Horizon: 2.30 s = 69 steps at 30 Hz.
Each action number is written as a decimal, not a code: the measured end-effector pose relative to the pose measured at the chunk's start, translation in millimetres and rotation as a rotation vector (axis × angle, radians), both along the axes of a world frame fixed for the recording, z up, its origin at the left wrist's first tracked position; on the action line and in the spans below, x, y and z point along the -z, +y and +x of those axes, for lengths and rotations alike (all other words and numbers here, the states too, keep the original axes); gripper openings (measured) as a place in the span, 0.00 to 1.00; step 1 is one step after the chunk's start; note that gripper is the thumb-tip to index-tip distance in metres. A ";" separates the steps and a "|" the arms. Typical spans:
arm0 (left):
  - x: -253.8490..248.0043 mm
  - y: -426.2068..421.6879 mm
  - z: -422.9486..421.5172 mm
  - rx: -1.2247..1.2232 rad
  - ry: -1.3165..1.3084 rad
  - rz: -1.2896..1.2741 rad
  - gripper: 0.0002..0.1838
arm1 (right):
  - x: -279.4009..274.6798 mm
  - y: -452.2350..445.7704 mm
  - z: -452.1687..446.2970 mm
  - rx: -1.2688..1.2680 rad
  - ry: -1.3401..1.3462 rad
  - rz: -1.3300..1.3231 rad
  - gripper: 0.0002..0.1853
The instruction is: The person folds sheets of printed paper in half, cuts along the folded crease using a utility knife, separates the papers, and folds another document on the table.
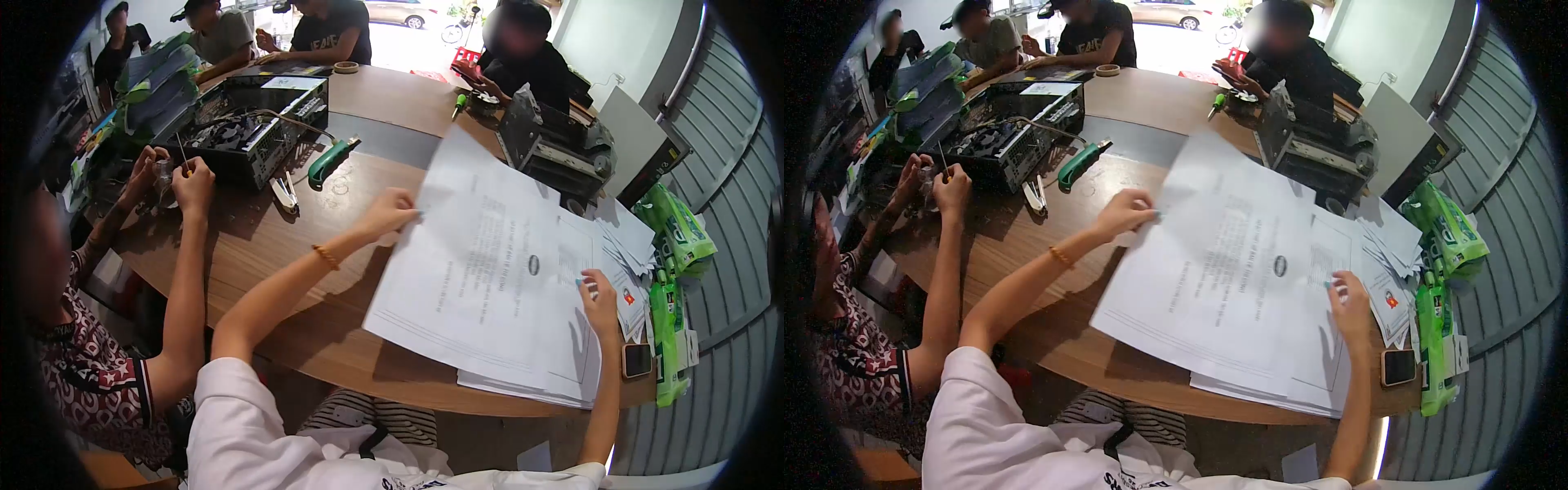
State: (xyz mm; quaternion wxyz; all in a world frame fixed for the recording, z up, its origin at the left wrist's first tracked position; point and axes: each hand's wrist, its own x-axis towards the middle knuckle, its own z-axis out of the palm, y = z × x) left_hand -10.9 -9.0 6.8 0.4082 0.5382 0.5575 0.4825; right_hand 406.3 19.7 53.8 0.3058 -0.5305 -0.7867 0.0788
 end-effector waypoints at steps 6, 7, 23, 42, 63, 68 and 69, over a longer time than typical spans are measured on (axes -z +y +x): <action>14.7 -63.4 -80.8 -0.143 -0.087 -0.180 0.15 | 2.1 17.5 -91.5 -0.401 -0.140 0.081 0.16; 17.9 -66.4 -88.2 -0.156 -0.083 -0.168 0.15 | 4.9 25.2 -104.2 -0.454 -0.202 0.148 0.18; 13.8 -29.6 -119.7 0.040 -0.363 0.004 0.17 | 60.4 135.8 -132.7 -0.542 1.328 -0.679 0.37; 24.8 -27.4 -117.9 -0.034 -0.451 0.072 0.18 | -23.3 -44.0 -147.6 -0.684 0.067 0.067 0.20; -14.4 -164.7 1.5 0.425 1.057 0.442 0.43 | 14.2 -110.9 -145.0 -0.776 -0.407 0.249 0.15; -1.7 -178.3 -4.0 0.297 1.102 0.362 0.35 | 20.5 -114.4 -141.0 -0.787 -0.438 0.243 0.14; -1.6 -181.3 -4.9 0.302 1.104 0.359 0.35 | 21.4 -115.1 -141.0 -0.794 -0.435 0.246 0.13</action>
